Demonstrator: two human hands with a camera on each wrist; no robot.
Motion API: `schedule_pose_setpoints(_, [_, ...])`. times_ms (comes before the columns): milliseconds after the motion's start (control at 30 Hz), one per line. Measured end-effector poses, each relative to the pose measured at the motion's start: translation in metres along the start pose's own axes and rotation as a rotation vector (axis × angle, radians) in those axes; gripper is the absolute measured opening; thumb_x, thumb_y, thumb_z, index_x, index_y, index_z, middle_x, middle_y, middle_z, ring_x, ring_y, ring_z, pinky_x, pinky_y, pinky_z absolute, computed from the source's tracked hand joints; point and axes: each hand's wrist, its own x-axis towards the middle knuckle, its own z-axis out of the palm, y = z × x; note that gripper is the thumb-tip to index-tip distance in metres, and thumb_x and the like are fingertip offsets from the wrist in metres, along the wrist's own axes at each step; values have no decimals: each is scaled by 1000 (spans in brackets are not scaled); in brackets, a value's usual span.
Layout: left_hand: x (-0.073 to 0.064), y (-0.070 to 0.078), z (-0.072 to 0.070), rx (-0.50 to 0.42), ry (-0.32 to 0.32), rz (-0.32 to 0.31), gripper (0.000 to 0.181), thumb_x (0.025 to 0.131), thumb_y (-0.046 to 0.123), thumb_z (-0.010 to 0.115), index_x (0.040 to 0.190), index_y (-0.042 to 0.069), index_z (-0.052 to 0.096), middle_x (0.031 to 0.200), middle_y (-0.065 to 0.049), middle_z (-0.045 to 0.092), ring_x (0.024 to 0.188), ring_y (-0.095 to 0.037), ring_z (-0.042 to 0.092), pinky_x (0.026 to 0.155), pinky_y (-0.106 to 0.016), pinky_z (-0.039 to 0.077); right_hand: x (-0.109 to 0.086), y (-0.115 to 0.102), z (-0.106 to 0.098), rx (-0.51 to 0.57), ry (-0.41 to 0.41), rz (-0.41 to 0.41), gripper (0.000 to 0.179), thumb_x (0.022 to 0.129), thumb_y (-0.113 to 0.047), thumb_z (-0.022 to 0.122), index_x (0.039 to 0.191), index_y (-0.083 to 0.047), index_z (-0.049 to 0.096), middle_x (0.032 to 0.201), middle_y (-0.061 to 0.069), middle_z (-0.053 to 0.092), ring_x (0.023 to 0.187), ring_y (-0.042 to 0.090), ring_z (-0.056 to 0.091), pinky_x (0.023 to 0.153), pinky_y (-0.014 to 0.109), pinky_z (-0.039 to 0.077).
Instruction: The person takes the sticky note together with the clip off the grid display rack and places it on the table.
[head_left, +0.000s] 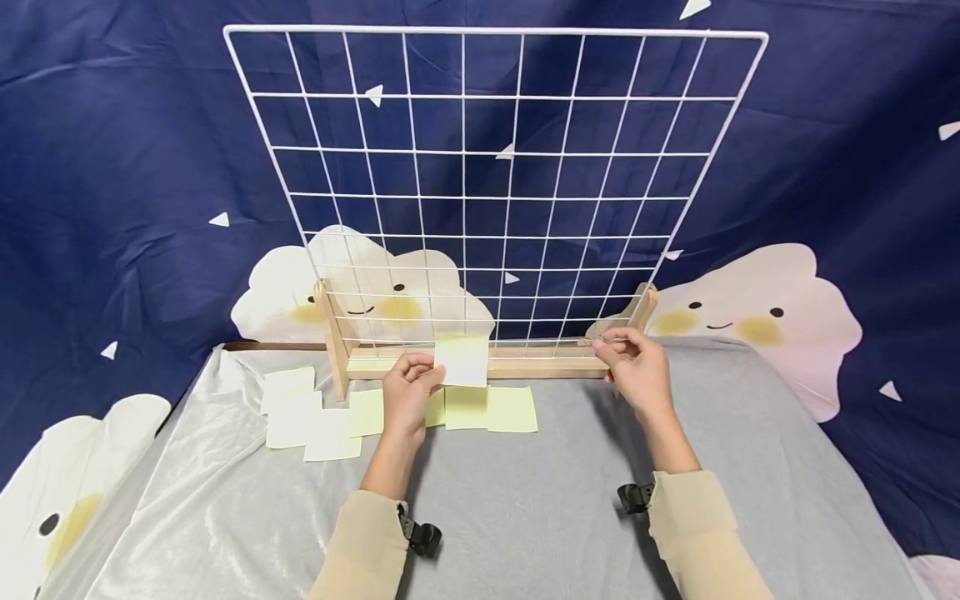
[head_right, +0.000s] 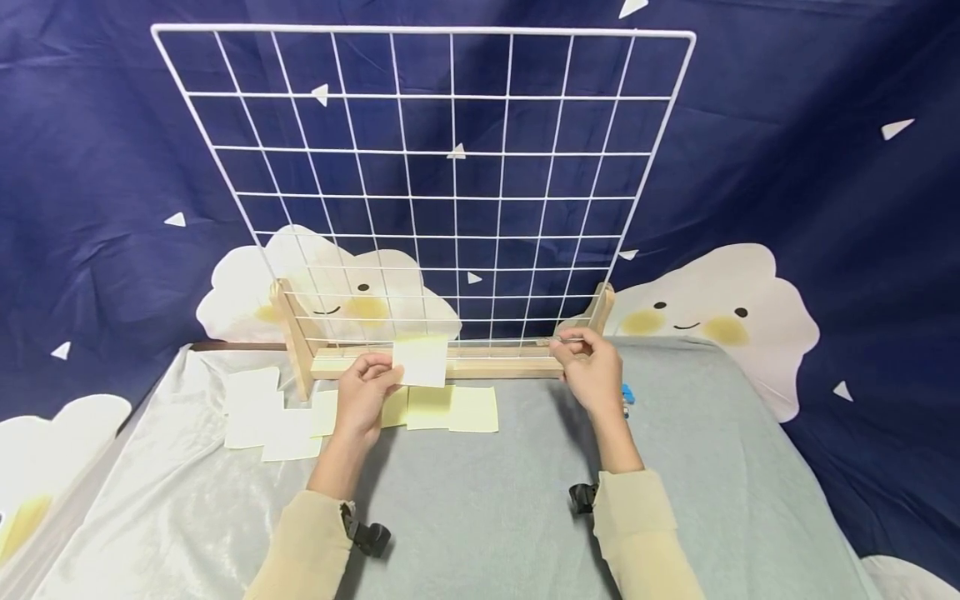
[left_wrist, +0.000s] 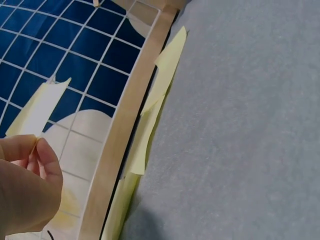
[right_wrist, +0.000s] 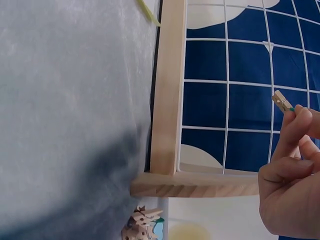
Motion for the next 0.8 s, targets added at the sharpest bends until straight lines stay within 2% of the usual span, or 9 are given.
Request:
schedule_pose_setpoints(333, [-7, -6, 6, 31, -52, -19, 20, 84, -17, 69, 97, -3, 60, 83, -3, 60, 70, -10, 61, 67, -24, 57, 2, 7, -12, 35, 10, 29, 26, 93, -8, 74, 111, 8, 64, 72, -4, 61, 44, 10, 55, 40, 23, 48])
schedule_pose_setpoints(633, [-10, -10, 13, 54, -77, -17, 20, 83, -16, 70, 97, -5, 61, 82, -5, 61, 71, -11, 61, 67, -25, 58, 1, 11, -26, 16, 38, 31, 26, 93, -8, 74, 112, 8, 64, 75, -6, 60, 47, 6, 55, 46, 21, 52])
schedule_pose_setpoints(800, [-11, -13, 17, 58, -86, -11, 20, 83, -16, 70, 97, -5, 61, 82, -5, 62, 70, -11, 63, 68, -26, 58, 0, 15, -35, -5, 25, 47, 28, 95, -9, 71, 116, 8, 63, 76, -6, 60, 47, 7, 55, 47, 21, 52])
